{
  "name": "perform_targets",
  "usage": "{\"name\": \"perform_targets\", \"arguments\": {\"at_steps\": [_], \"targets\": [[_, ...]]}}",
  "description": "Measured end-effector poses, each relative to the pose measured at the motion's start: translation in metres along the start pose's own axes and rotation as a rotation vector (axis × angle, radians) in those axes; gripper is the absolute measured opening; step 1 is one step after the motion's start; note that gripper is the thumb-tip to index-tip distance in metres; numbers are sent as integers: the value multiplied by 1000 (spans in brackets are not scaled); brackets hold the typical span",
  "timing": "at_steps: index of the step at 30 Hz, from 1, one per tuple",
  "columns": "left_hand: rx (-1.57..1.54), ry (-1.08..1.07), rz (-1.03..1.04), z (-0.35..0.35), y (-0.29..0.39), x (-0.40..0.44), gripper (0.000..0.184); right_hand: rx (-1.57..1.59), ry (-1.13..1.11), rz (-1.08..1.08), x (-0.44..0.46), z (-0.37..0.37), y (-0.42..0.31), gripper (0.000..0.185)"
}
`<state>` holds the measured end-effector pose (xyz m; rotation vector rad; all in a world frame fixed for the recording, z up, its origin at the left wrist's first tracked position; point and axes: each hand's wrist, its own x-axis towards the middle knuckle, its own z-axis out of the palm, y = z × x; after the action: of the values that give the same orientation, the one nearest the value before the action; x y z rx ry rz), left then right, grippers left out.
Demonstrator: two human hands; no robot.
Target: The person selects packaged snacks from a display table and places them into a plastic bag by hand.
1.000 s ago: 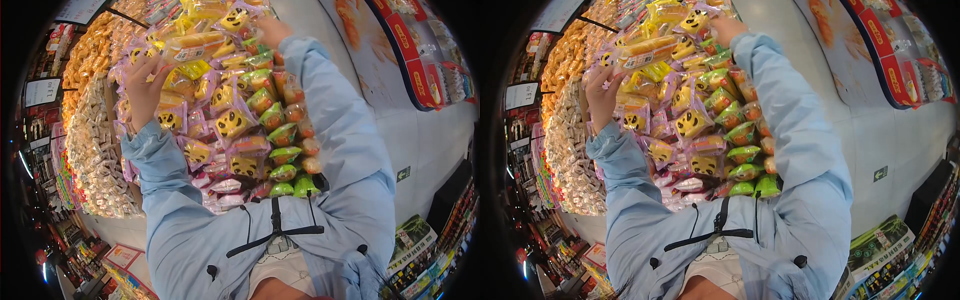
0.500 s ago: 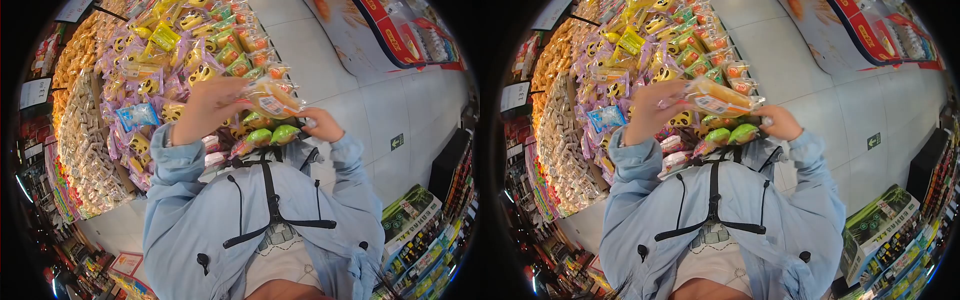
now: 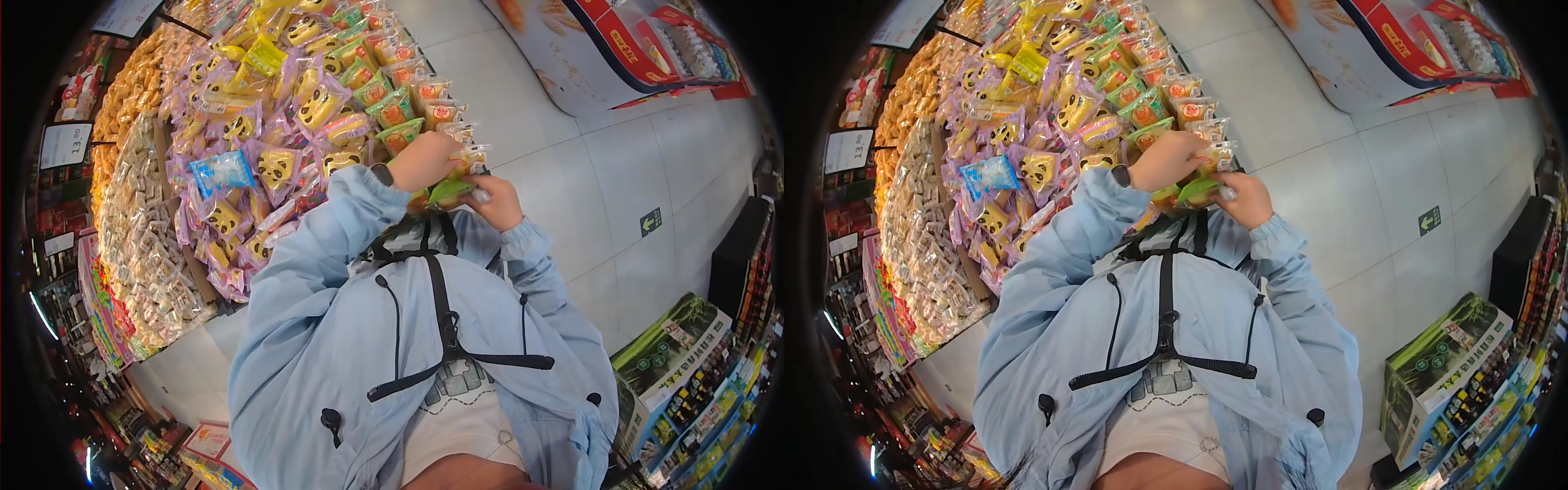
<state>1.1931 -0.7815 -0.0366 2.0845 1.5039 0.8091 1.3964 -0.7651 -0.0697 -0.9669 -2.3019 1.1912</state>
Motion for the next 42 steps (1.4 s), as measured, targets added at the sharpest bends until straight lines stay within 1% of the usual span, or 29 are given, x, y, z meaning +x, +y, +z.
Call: {"name": "perform_targets", "arguments": {"at_steps": [1,4,5,7,9,12,15,16,19,21,22,24,27,28,30,31,33,34,36,37,40,41,42], "targets": [[14,-8,-18,8,0,2,25,-19,3,8,0,1,0,35],[67,-119,-51,46,-17,2,20,-31,24,-14,1,7,4,36],[64,-89,-46,55,-21,-1,17,-34,55,-33,0,9,4,35],[50,-62,-101,52,-21,-4,17,-40,122,-69,0,12,4,34],[0,-73,-130,47,-19,-5,19,-47,98,-51,1,12,6,33],[28,-120,-167,36,-14,-2,19,-64,61,-25,9,8,12,30],[-72,-8,-118,35,-15,2,22,-29,51,-35,13,-2,11,25],[-70,-36,-125,35,-17,3,24,-8,49,-45,15,-7,9,23],[-69,-107,-166,33,-22,-1,30,128,-38,79,21,-29,6,19],[-63,-148,-185,29,-23,2,32,1,-156,91,23,-19,11,19],[-77,-132,-191,28,-21,2,31,-63,-212,97,25,-13,15,20],[-105,-102,-208,28,-15,-4,30,-36,-122,119,24,1,20,20],[-116,191,-101,20,-9,-18,26,13,-22,111,21,13,21,23],[-64,217,-85,12,-4,-28,25,29,10,103,19,14,19,23],[33,275,-50,-5,7,-55,25,-38,68,4,14,8,11,26],[86,336,-89,-7,14,-71,25,-73,96,-48,12,4,6,27],[198,455,-172,-11,27,-101,26,46,101,-25,6,-8,-1,31],[126,449,-260,-6,26,-112,28,106,99,-12,4,-11,-3,33],[-23,439,-431,12,20,-131,31,70,98,-118,4,-6,-9,27],[-74,450,-434,20,15,-134,28,50,97,-173,4,-3,-12,24],[-195,445,-468,36,6,-129,22,-316,11,-177,11,9,-15,23],[-98,427,-397,39,1,-127,19,-313,39,-176,13,12,-10,24],[-116,424,-403,38,0,-125,19,-308,67,-176,16,15,-7,24]]}}
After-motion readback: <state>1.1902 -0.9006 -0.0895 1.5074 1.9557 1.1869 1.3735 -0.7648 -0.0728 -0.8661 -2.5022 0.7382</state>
